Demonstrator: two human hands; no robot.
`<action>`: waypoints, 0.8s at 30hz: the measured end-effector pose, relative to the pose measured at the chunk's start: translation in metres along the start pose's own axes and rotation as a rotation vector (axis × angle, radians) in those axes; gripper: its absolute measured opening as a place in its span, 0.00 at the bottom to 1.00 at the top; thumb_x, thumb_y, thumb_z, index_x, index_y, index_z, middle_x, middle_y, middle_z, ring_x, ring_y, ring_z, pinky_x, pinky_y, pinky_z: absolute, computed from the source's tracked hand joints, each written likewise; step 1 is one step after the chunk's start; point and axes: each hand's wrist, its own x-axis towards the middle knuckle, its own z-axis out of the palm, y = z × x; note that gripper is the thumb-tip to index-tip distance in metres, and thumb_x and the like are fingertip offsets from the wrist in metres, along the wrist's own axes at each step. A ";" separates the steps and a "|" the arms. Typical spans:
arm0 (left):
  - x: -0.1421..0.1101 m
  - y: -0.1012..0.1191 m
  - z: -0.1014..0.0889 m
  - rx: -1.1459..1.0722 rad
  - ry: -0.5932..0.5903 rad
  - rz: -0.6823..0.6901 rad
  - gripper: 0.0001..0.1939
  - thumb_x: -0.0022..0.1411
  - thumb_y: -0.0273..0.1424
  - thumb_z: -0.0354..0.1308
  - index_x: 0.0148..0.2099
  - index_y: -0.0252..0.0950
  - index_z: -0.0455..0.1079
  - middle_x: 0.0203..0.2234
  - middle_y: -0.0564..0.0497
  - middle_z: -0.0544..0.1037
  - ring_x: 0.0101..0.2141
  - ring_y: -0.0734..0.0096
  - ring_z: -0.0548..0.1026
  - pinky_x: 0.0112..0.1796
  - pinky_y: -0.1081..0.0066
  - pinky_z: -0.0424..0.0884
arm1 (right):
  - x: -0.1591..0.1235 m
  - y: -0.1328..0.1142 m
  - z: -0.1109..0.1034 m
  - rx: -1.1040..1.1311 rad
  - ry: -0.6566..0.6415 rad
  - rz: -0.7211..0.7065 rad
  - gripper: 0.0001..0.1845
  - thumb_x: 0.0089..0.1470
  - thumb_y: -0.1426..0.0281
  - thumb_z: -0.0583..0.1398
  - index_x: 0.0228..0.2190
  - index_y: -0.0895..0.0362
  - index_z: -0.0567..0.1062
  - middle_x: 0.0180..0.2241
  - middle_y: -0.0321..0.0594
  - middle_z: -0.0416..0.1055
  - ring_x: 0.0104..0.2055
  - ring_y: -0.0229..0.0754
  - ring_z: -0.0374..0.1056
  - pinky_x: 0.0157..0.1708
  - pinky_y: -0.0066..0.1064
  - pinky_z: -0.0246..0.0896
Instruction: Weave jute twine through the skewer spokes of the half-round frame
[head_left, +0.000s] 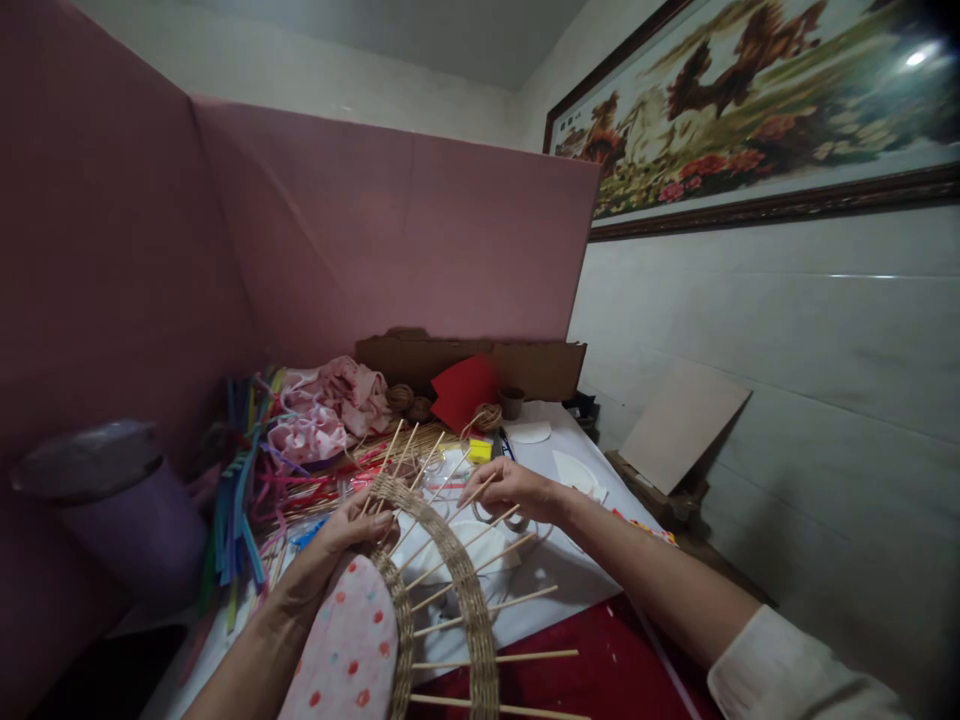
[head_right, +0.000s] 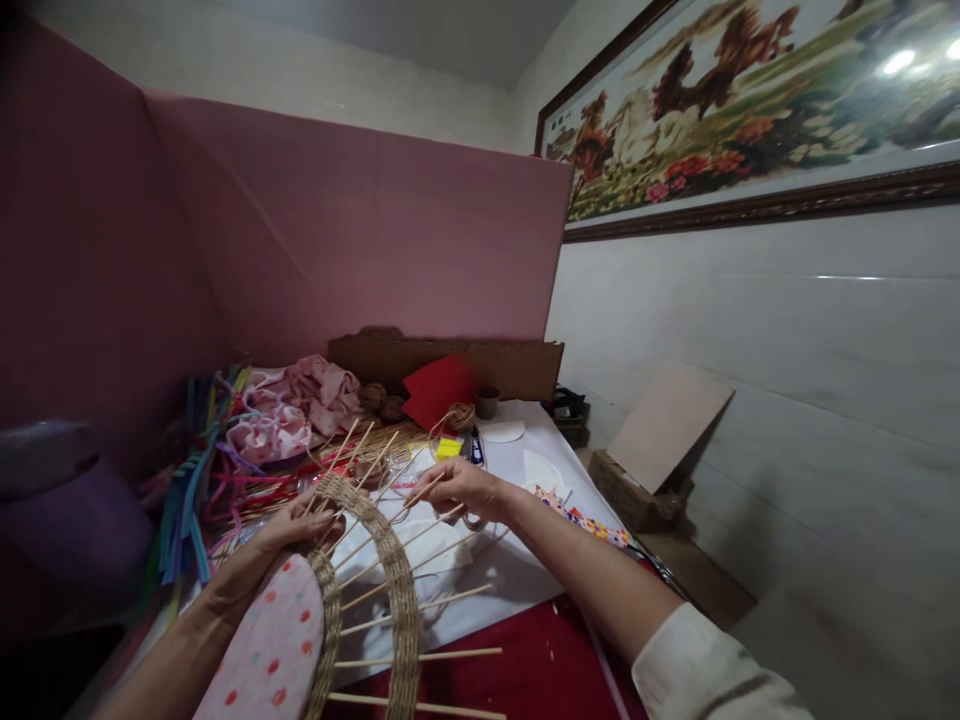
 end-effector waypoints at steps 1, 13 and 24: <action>0.001 -0.001 -0.001 0.002 -0.011 0.013 0.26 0.42 0.27 0.66 0.47 0.35 0.69 0.25 0.53 0.72 0.23 0.78 0.69 0.26 0.78 0.65 | -0.001 -0.001 -0.002 0.013 0.004 -0.008 0.11 0.41 0.68 0.62 0.27 0.63 0.77 0.11 0.25 0.50 0.15 0.27 0.41 0.15 0.24 0.32; 0.010 -0.005 -0.007 0.064 -0.061 0.083 0.17 0.42 0.29 0.66 0.38 0.33 0.73 0.25 0.51 0.72 0.21 0.79 0.65 0.22 0.78 0.62 | -0.016 -0.023 -0.020 0.053 0.154 -0.099 0.15 0.44 0.61 0.64 0.23 0.60 0.69 0.14 0.25 0.50 0.16 0.27 0.39 0.16 0.24 0.29; 0.004 0.000 -0.006 -0.016 0.026 0.038 0.14 0.42 0.23 0.66 0.35 0.33 0.72 0.25 0.52 0.73 0.24 0.77 0.71 0.28 0.78 0.68 | -0.021 0.007 -0.006 0.075 0.073 0.135 0.13 0.37 0.66 0.67 0.24 0.59 0.71 0.13 0.25 0.56 0.14 0.25 0.42 0.13 0.22 0.32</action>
